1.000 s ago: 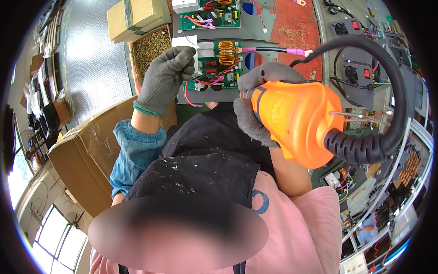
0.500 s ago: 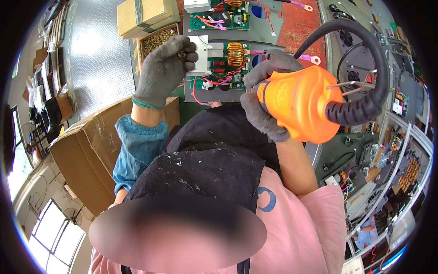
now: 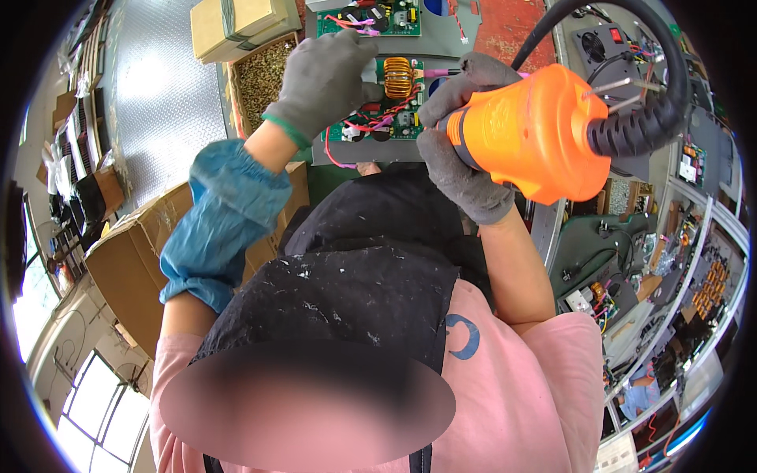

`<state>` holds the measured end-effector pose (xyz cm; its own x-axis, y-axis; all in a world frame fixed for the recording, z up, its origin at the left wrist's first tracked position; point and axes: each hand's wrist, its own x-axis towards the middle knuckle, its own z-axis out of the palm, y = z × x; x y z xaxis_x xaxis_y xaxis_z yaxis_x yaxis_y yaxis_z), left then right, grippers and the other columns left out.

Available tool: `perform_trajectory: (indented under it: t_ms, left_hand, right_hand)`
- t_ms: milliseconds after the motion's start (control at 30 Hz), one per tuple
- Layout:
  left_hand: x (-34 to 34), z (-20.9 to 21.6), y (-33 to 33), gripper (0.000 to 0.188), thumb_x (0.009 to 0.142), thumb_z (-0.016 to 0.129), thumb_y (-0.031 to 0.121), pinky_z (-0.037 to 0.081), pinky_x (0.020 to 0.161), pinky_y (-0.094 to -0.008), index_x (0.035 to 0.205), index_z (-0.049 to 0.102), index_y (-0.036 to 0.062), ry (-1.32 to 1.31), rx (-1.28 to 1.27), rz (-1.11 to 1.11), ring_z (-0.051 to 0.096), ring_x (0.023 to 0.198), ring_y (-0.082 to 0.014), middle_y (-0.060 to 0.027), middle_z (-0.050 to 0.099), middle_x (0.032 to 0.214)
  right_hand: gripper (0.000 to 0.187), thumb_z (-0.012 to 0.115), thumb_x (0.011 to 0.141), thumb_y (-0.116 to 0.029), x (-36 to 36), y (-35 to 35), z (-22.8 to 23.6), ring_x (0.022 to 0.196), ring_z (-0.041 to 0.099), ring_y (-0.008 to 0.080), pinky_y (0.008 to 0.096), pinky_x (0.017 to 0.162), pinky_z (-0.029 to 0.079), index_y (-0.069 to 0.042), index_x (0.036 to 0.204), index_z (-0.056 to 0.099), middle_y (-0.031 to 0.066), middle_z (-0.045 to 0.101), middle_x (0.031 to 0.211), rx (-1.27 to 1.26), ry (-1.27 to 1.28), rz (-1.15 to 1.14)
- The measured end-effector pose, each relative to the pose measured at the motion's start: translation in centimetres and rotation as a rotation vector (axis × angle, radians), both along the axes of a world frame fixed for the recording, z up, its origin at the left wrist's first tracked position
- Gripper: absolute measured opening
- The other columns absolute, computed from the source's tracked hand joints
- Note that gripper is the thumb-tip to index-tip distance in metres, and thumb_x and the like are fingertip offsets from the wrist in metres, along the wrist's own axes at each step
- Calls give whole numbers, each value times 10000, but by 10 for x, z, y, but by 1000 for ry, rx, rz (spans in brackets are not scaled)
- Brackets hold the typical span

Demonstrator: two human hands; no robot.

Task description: Assembling the internal components and external casing of a MIG-200 welding machine.

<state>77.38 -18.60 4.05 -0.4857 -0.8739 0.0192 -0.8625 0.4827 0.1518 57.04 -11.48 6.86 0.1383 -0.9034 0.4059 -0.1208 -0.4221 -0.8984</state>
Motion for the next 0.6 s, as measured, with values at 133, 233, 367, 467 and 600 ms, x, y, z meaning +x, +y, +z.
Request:
perform_trajectory:
  t_ms: [133, 233, 367, 467, 600]
  left_hand:
    - [-5, -2, -7, 376, 646, 846, 378, 536, 759, -436, 909, 727, 138, -38, 45, 26, 673, 870, -279, -65, 636, 891]
    - [-3, -1, -6, 346, 653, 835, 364, 536, 769, -435, 900, 732, 145, -16, 60, 43, 674, 878, -277, -60, 639, 890]
    - [-5, -2, -5, 333, 652, 828, 360, 536, 770, -434, 889, 734, 146, -13, 54, 58, 674, 880, -277, -59, 645, 893]
    - [-5, -4, -4, 332, 648, 827, 358, 535, 767, -432, 884, 734, 145, 4, 36, 55, 673, 878, -275, -60, 647, 890]
    - [-4, -7, -2, 331, 649, 828, 362, 533, 762, -426, 880, 734, 145, 18, 33, 58, 670, 871, -274, -61, 643, 881]
  right_hand:
    - [443, 779, 822, -203, 2, 2, -1, 763, 566, 145, 394, 748, 549, -55, 1114, 481, 38, 555, 876, 49, -83, 10]
    - [462, 779, 819, -200, 4, 3, -1, 777, 568, 146, 399, 761, 550, -59, 1136, 474, 38, 554, 886, 72, -124, 17]
    - [489, 779, 814, -197, 5, 3, -1, 795, 571, 148, 406, 777, 553, -64, 1165, 465, 38, 551, 899, 89, -162, 27]
    - [510, 778, 811, -195, 5, 4, -3, 809, 574, 149, 412, 790, 554, -69, 1187, 458, 38, 549, 909, 81, -201, 11]
    - [500, 766, 811, -173, 4, 9, -3, 821, 574, 157, 415, 798, 552, -68, 1189, 456, 43, 549, 917, 85, -149, 55]
